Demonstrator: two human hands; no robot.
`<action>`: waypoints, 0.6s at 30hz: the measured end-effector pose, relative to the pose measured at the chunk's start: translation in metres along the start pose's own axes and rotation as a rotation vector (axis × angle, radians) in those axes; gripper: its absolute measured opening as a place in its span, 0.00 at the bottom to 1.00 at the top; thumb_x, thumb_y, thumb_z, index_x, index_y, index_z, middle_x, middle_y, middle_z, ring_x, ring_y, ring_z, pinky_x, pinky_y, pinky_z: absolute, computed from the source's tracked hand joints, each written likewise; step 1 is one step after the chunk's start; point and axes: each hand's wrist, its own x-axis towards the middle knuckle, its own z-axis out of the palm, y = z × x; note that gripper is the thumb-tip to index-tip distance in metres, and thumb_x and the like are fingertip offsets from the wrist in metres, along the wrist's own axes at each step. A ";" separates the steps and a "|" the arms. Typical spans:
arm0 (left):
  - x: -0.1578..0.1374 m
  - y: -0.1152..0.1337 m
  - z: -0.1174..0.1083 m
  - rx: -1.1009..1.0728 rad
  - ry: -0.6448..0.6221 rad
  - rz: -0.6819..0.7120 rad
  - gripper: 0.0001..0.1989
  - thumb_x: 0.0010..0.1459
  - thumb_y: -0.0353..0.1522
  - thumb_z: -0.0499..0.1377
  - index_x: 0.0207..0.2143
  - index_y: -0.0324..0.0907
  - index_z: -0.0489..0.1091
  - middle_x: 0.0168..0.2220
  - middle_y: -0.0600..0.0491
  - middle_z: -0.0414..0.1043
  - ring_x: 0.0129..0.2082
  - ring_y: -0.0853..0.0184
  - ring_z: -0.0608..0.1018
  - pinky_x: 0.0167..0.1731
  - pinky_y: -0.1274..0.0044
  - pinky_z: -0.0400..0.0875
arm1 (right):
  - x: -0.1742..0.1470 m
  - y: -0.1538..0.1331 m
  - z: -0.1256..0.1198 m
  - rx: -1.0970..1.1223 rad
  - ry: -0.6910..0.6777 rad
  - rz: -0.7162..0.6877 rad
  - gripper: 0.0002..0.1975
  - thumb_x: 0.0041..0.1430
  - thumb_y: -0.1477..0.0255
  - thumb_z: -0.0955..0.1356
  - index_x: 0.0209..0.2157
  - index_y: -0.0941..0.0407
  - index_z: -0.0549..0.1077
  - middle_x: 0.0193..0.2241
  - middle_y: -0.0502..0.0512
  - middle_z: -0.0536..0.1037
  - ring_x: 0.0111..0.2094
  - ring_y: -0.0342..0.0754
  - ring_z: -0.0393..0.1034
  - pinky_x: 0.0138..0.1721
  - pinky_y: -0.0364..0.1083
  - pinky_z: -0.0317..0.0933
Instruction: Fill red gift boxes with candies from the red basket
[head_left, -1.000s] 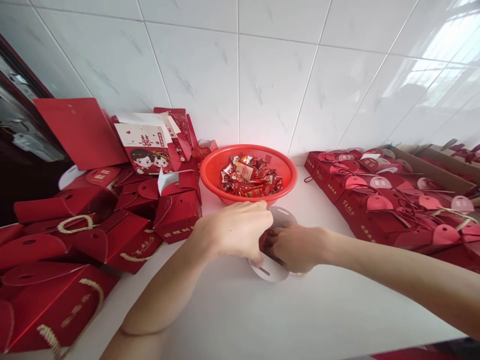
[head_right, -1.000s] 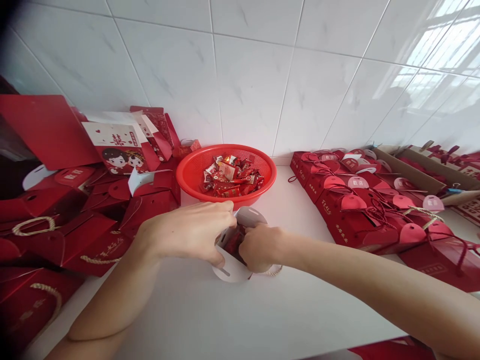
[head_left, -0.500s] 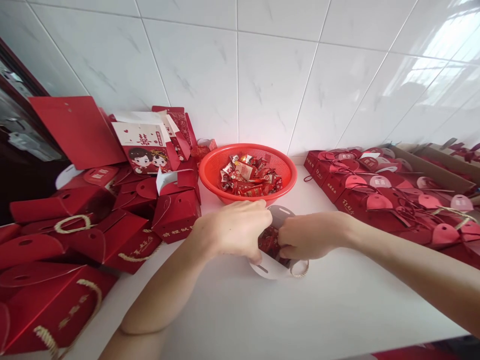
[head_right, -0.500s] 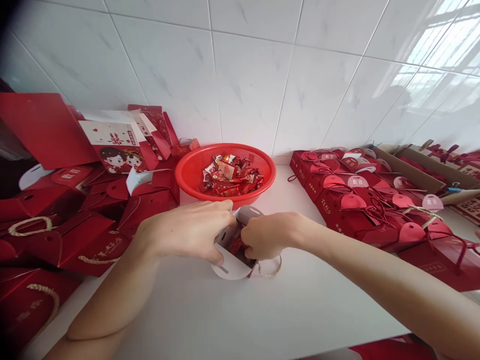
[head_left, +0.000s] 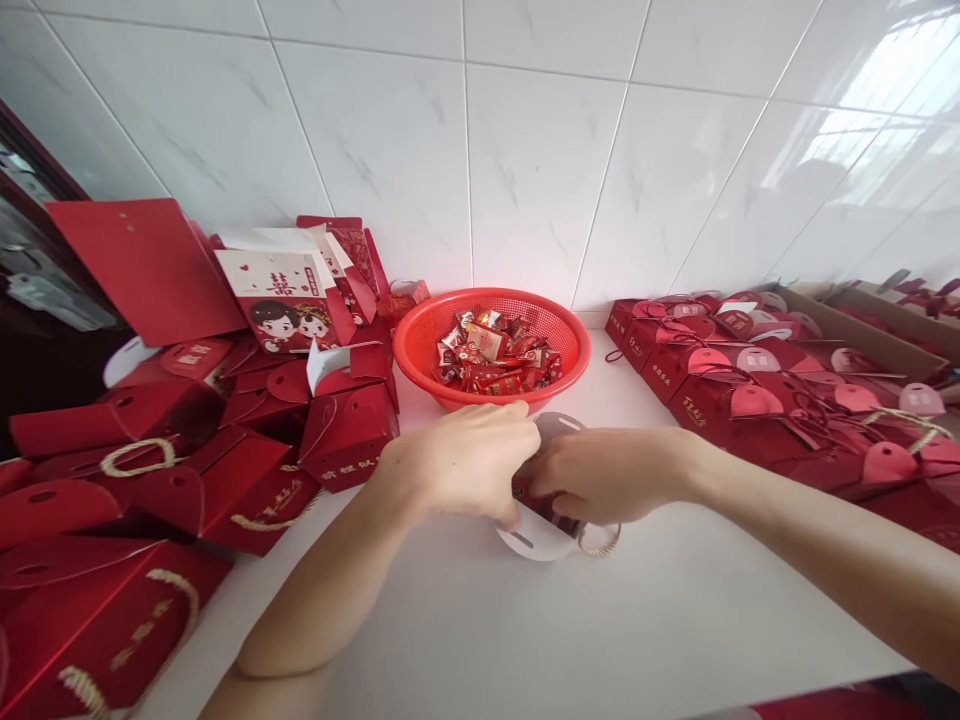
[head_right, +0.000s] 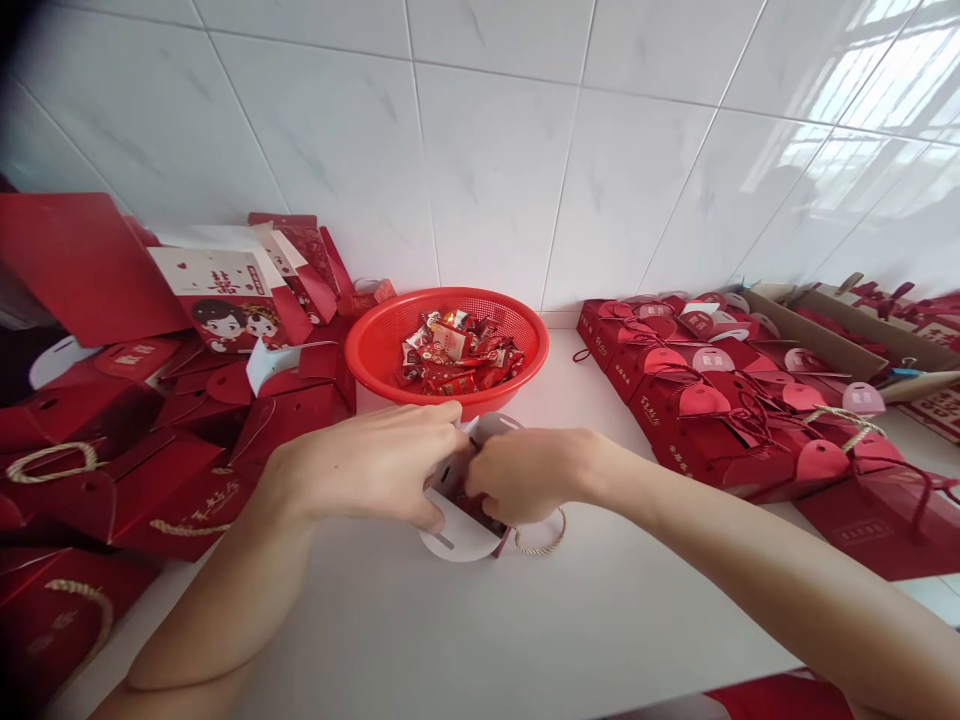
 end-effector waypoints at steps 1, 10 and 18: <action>0.000 0.000 0.000 0.000 -0.001 0.004 0.10 0.43 0.34 0.64 0.23 0.41 0.64 0.28 0.53 0.63 0.23 0.69 0.65 0.22 0.74 0.52 | 0.002 0.000 0.001 0.007 -0.095 0.005 0.11 0.64 0.76 0.61 0.33 0.57 0.75 0.30 0.53 0.74 0.29 0.46 0.64 0.29 0.46 0.54; -0.001 0.003 -0.003 -0.005 -0.016 0.004 0.10 0.46 0.37 0.64 0.26 0.41 0.68 0.33 0.51 0.66 0.26 0.67 0.67 0.23 0.75 0.55 | -0.004 0.007 -0.011 0.082 -0.073 0.083 0.13 0.66 0.75 0.59 0.34 0.57 0.74 0.32 0.53 0.74 0.29 0.46 0.64 0.28 0.46 0.54; 0.000 0.002 -0.003 0.011 -0.019 -0.011 0.10 0.47 0.38 0.64 0.28 0.40 0.70 0.36 0.50 0.67 0.27 0.67 0.69 0.22 0.75 0.55 | 0.014 0.011 -0.006 0.063 -0.181 0.027 0.12 0.66 0.70 0.61 0.37 0.57 0.76 0.34 0.53 0.75 0.31 0.46 0.65 0.30 0.46 0.56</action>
